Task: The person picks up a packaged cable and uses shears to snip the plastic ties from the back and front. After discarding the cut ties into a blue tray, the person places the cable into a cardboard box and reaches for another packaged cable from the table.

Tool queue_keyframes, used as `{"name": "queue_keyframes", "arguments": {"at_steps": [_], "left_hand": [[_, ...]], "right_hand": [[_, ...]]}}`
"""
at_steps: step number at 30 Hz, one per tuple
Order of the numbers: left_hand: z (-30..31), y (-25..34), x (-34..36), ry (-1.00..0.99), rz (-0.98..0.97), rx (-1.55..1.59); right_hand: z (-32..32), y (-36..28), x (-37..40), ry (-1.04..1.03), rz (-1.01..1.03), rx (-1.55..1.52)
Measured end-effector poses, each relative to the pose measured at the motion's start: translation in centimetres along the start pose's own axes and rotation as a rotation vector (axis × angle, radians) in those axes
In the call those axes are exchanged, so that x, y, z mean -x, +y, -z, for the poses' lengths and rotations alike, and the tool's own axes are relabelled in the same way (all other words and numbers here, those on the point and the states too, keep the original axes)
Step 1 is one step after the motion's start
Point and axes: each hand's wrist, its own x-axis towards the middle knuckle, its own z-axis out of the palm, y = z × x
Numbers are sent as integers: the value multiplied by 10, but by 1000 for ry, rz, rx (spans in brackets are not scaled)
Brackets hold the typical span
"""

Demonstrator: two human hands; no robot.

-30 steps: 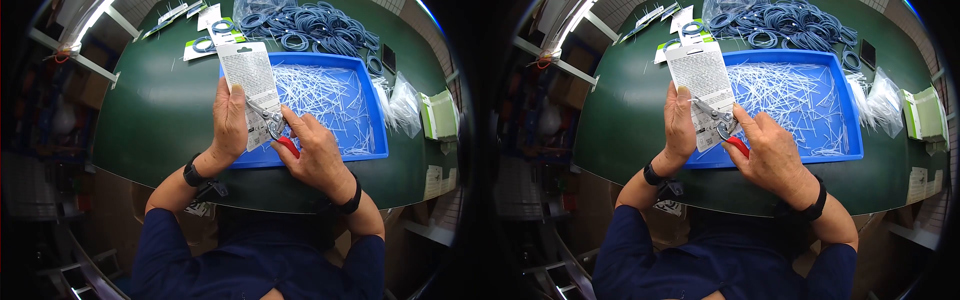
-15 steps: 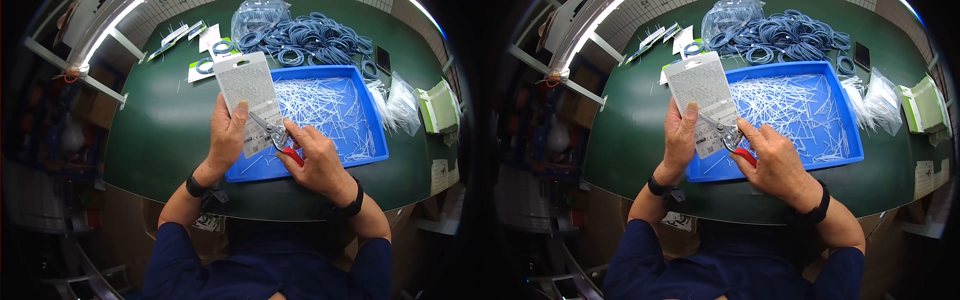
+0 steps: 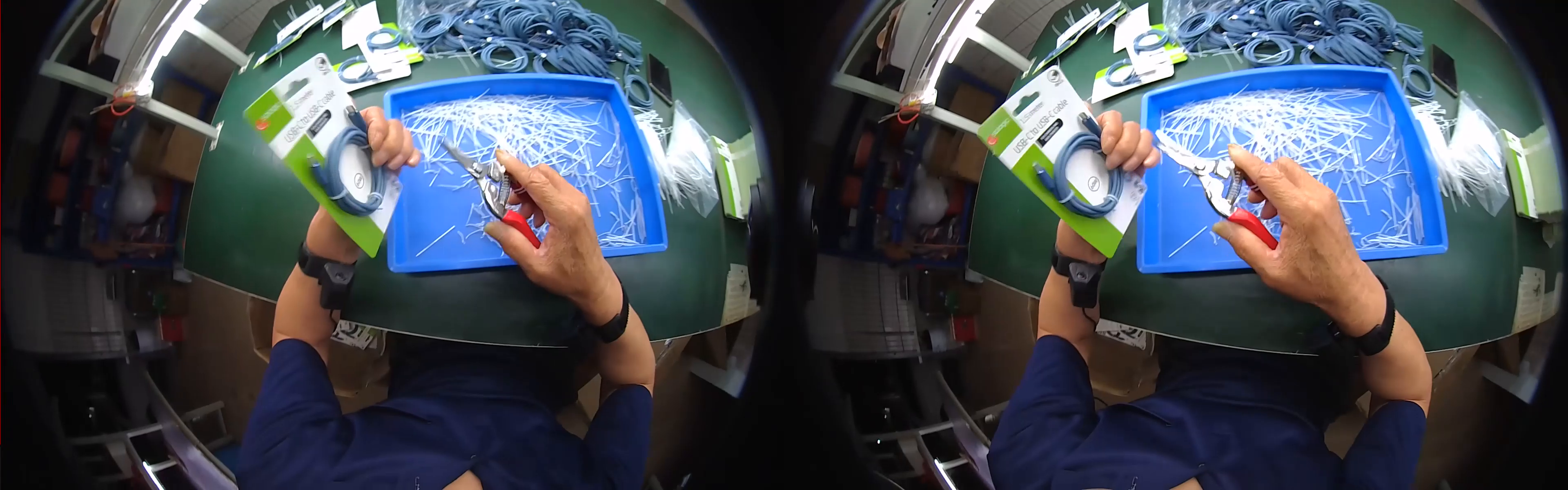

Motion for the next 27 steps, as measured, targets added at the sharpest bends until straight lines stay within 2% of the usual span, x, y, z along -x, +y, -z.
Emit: {"name": "queue_keyframes", "arguments": {"at_steps": [4, 5, 7, 12, 20, 23, 27], "left_hand": [[-11, -8, -6, 30, 2, -34], [-11, -9, -8, -12, 7, -24], [-10, -10, -11, -103, 16, -1], [-9, -11, -13, -125, 34, 5], [-10, -5, -14, -140, -4, -157], [-2, -4, -16, -234, -48, -175], [-5, -4, -13, -202, -63, -275]], "right_hand": [[-12, -2, 7, -138, 46, 43], [-14, -3, 8, -173, 73, 80], [-15, -7, 7, -186, 78, 92], [-15, -10, 8, -202, 83, 149], [-17, -6, 11, -200, 95, 178], [-18, -5, 12, -195, 96, 180], [-18, -3, 13, -220, 74, 173]]}}
